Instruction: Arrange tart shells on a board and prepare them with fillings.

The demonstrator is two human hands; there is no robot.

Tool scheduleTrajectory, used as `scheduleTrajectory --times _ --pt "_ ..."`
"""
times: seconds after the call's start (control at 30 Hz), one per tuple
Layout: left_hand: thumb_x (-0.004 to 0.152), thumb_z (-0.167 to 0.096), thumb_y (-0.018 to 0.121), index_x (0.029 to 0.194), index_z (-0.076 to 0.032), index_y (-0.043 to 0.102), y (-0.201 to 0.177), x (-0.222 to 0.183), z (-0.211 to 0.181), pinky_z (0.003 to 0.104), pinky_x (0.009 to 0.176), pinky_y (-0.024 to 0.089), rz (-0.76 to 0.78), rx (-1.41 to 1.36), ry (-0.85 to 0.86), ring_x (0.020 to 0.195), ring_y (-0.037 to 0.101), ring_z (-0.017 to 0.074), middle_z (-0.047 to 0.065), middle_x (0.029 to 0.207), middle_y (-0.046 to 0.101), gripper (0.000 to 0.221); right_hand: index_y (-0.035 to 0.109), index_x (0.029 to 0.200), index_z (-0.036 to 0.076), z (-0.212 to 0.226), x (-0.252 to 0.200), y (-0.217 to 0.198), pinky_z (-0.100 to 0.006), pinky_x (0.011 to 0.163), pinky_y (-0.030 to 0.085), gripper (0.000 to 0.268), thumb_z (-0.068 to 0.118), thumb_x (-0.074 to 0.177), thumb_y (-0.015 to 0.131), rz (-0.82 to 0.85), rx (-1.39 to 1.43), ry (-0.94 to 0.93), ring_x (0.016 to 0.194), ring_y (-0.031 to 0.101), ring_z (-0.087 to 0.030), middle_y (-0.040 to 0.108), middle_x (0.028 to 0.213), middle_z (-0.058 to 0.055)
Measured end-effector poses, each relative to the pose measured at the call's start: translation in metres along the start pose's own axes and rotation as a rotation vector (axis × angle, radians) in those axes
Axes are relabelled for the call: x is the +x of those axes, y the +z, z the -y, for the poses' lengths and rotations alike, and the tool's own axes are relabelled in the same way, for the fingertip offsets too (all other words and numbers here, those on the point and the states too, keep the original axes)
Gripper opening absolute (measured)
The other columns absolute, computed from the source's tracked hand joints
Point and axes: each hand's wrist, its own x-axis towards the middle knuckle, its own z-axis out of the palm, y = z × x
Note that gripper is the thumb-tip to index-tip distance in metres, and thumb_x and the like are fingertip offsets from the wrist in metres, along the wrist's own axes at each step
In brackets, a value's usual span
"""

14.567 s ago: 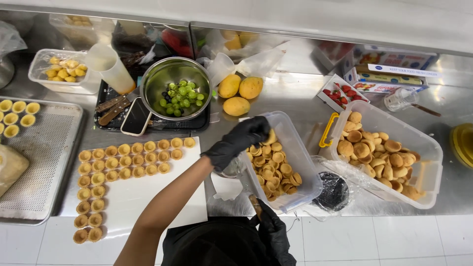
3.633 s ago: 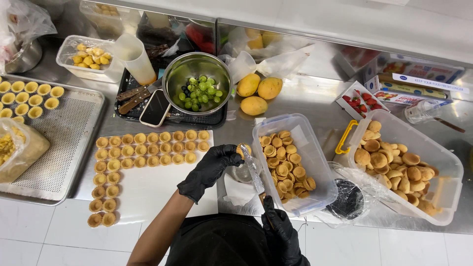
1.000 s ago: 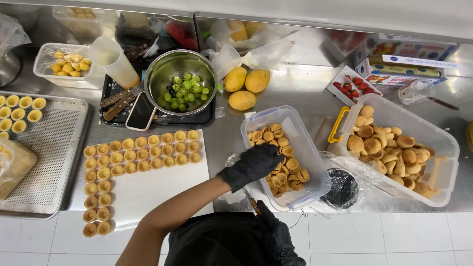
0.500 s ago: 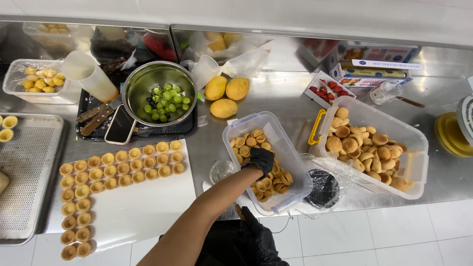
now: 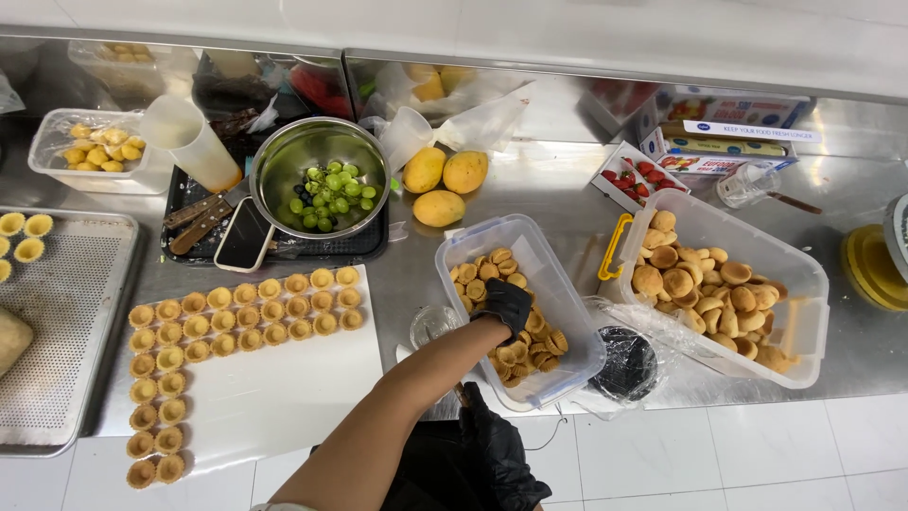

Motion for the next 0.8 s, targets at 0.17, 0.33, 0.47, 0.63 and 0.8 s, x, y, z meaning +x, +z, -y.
scheduleTrajectory --times 0.17,0.33,0.47,0.63,0.8 --pt "0.085 -0.024 0.056 0.080 -0.008 0.078 -0.011 -0.007 -0.013 0.050 0.069 0.059 -0.110 0.289 -0.078 0.066 0.069 0.0276 0.008 0.070 0.068 0.027 0.054 0.146 0.021 0.045 0.064 -0.027 -0.034 0.071 0.052 0.047 0.030 0.100 0.055 0.015 -0.064 -0.002 0.077 0.067 -0.014 0.071 0.086 -0.005" --pt "0.079 -0.022 0.064 0.075 -0.006 0.076 -0.023 -0.019 0.023 0.048 0.063 0.058 -0.195 -0.417 -0.058 0.064 0.069 0.0304 0.013 0.068 0.067 0.021 0.065 0.129 0.012 0.067 0.124 -0.046 -0.037 0.068 0.051 0.036 0.036 0.106 0.054 0.020 0.000 0.117 0.073 0.067 -0.020 0.071 0.078 -0.009" --pt "0.074 -0.021 0.072 0.071 -0.004 0.075 -0.085 -0.077 0.114 0.046 0.058 0.057 -0.260 -1.135 -0.039 0.062 0.070 0.0332 0.019 0.066 0.067 0.018 0.055 0.148 0.023 0.104 0.120 -0.063 -0.046 0.058 0.050 0.053 0.031 0.096 0.054 -0.061 -0.212 -0.099 0.063 0.068 -0.034 0.067 0.068 -0.015" --pt "0.083 -0.034 0.079 0.096 -0.004 0.076 -0.097 -0.167 0.181 0.039 0.080 0.055 -0.392 -1.623 0.121 0.086 0.071 0.0278 0.013 0.091 0.073 0.034 0.062 0.133 0.015 0.126 0.142 -0.055 -0.050 0.056 0.050 0.040 0.030 0.097 0.055 -0.153 -0.380 -0.178 0.065 0.068 -0.039 0.069 0.070 -0.021" --pt "0.089 -0.019 0.081 0.111 -0.001 0.074 -0.051 -0.260 0.193 0.028 0.085 0.054 -0.517 -2.346 -0.113 0.093 0.066 0.0116 0.004 0.100 0.073 0.029 0.076 0.103 0.012 0.134 0.167 -0.051 -0.048 0.060 0.054 0.025 0.030 0.099 0.059 -0.224 -0.244 -0.276 0.073 0.070 -0.039 0.070 0.075 -0.020"
